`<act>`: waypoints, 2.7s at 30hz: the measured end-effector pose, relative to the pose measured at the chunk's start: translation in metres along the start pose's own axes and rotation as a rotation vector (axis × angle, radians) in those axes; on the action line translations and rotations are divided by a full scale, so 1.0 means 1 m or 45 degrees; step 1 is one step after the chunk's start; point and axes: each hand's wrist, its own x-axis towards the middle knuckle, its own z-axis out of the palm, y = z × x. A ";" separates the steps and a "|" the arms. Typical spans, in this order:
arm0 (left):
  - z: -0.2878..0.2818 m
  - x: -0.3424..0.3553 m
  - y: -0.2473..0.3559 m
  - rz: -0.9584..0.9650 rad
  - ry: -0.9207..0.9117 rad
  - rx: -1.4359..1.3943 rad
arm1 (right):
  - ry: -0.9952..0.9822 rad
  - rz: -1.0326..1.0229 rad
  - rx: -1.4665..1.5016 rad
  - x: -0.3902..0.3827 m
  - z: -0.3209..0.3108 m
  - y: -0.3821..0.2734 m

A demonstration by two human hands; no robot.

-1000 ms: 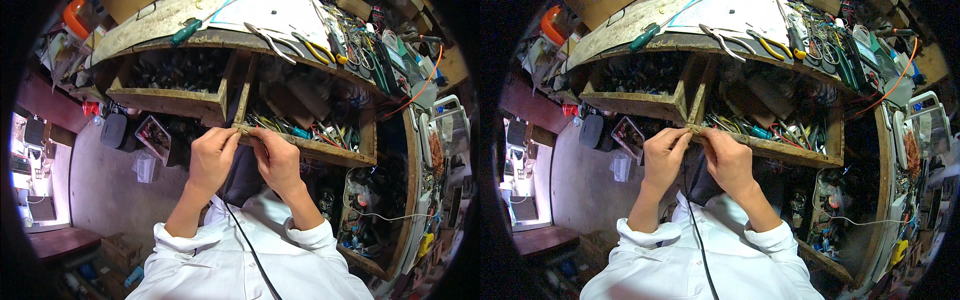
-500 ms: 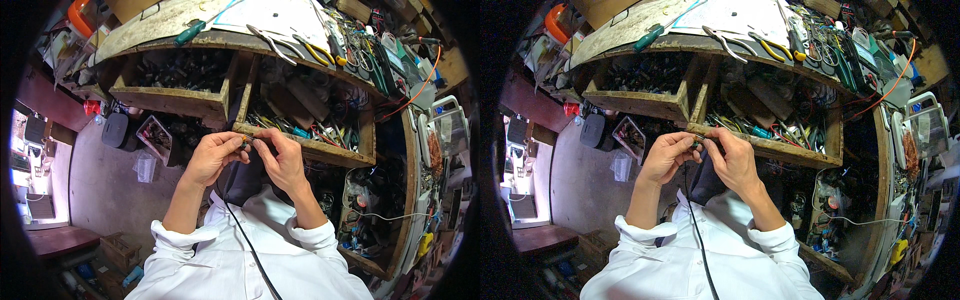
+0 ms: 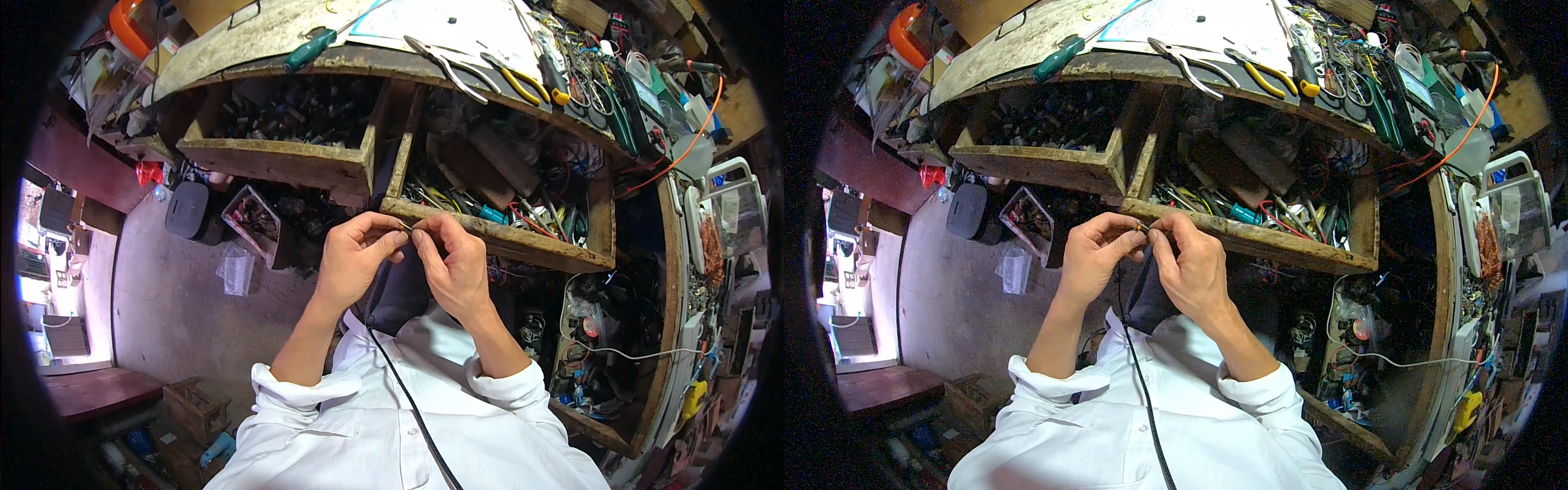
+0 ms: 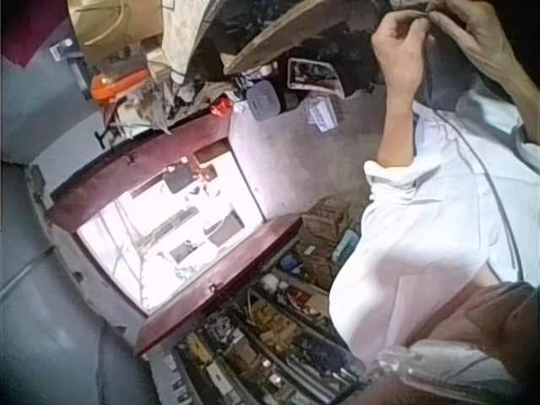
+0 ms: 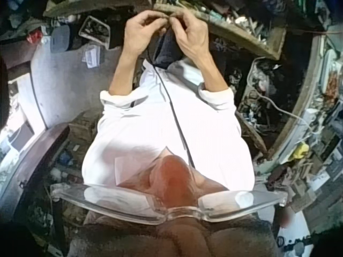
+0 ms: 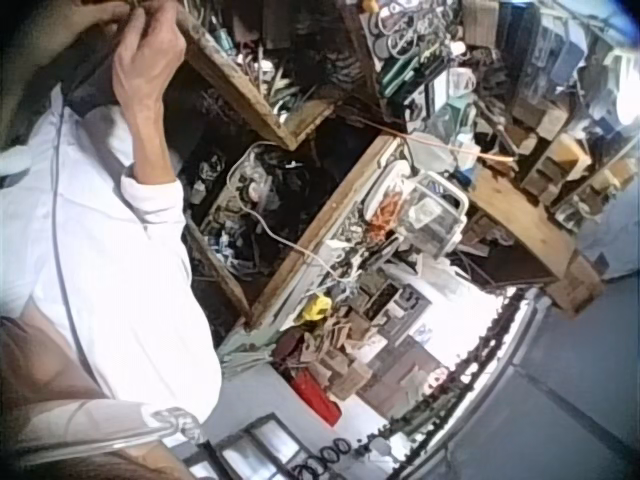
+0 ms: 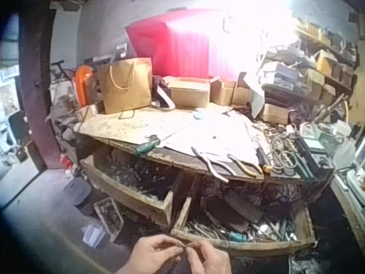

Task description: The person manipulates a small copper-colored component with both hands, then uses pliers to adjust or cut a wire. The work takes place at a cluttered workbench with various tools and parts visible.

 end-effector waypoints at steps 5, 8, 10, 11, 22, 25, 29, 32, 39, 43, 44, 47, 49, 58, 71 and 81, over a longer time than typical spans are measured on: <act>0.020 -0.004 0.009 0.327 0.287 0.388 | 0.173 -0.140 -0.139 0.001 0.008 -0.001; 0.022 0.001 0.012 0.583 0.393 0.699 | 0.232 -0.263 -0.239 0.006 0.006 -0.003; 0.021 0.002 0.011 0.739 0.453 0.857 | 0.206 -0.343 -0.327 0.006 0.003 0.001; 0.021 0.003 0.010 0.790 0.476 0.919 | 0.188 -0.343 -0.353 0.006 0.003 0.001; 0.018 0.006 0.016 0.776 0.422 1.016 | 0.162 -0.365 -0.535 0.005 0.003 0.001; 0.018 0.005 0.022 0.638 0.391 0.953 | 0.159 -0.428 -0.548 0.007 0.004 0.006; 0.017 0.005 0.029 0.600 0.347 0.929 | 0.142 -0.425 -0.604 0.008 0.005 0.004; 0.014 0.009 0.030 0.655 0.323 0.994 | 0.120 -0.438 -0.670 0.009 0.004 0.000; 0.013 0.012 0.031 0.628 0.321 0.954 | 0.086 -0.449 -0.789 0.012 0.001 -0.010; 0.013 0.013 0.030 0.660 0.319 0.956 | 0.065 -0.522 -0.783 0.014 0.000 -0.004; 0.013 0.013 0.031 0.660 0.318 0.964 | 0.056 -0.528 -0.784 0.015 0.000 -0.004; 0.011 0.013 0.029 0.645 0.315 0.968 | 0.041 -0.525 -0.785 0.015 -0.001 -0.008; 0.011 0.012 0.028 0.644 0.316 0.967 | 0.046 -0.496 -0.779 0.015 0.000 -0.012; 0.013 0.012 0.025 0.639 0.347 0.943 | 0.031 -0.464 -0.835 0.020 0.003 -0.014; 0.012 0.011 0.026 0.586 0.339 0.949 | 0.028 -0.435 -0.675 0.016 -0.002 -0.009; 0.013 0.010 0.026 0.566 0.346 0.922 | 0.026 -0.472 -0.756 0.020 0.002 -0.011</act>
